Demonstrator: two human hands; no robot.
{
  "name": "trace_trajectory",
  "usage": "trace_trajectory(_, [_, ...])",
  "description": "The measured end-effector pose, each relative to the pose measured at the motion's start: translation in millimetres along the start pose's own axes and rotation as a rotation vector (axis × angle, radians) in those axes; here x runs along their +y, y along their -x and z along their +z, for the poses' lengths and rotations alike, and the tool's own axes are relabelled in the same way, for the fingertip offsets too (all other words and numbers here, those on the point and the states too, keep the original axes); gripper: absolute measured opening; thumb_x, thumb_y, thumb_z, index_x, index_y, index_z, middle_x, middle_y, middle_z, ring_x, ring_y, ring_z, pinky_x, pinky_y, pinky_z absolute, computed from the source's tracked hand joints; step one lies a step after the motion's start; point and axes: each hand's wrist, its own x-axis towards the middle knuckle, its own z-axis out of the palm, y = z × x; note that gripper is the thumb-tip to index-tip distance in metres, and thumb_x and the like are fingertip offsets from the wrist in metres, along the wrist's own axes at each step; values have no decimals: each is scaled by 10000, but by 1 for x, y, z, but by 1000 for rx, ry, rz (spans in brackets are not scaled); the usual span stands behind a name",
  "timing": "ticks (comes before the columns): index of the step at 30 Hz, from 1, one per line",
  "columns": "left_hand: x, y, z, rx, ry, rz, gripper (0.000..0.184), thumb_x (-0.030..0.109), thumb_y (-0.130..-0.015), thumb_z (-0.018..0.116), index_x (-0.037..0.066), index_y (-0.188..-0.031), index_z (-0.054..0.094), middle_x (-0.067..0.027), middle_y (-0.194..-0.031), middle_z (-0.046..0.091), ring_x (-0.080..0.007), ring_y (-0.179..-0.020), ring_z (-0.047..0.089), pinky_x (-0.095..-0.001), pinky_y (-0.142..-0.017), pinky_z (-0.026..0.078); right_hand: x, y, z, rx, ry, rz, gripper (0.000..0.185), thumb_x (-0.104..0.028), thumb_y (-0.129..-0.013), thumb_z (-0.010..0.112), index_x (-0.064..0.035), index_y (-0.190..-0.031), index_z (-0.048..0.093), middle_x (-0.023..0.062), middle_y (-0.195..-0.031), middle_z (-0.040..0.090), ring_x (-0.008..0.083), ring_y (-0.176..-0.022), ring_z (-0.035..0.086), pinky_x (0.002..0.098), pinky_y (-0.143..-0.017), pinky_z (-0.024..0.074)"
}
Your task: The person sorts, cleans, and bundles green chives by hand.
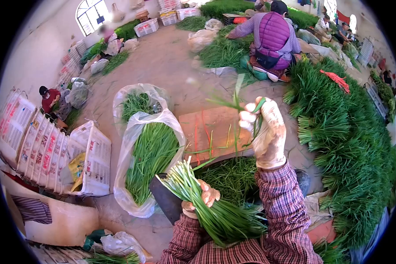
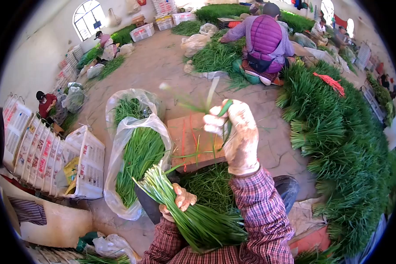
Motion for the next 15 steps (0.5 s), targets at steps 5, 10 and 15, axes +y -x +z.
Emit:
trace_trajectory(5, [10,-2,-2,-26,-36,55,638,279,-743,808,29,-1272,552,-13,-875,668,-170,-768,637,-390,-869,460,3,17,-22,-20,182,104,233,-213,-1060,503,-11,-1171,537,165,-999,678,273,-813,720,348,-705,594])
trace_trajectory(10, [41,3,2,-4,-110,180,622,292,-761,795,47,-1280,557,27,-829,650,-133,-729,617,-378,-881,481,55,64,-147,-215,608,746,239,-264,-1025,555,-48,-1125,574,159,-948,696,268,-836,718,371,-735,589])
trace_trajectory(15, [57,7,2,-10,-142,191,647,313,-758,796,55,-1303,560,34,-841,643,-123,-728,608,-364,-885,464,94,136,-211,-1059,1638,971,366,-396,-949,559,-77,-1096,660,164,-1011,710,362,-1011,679,435,-888,539])
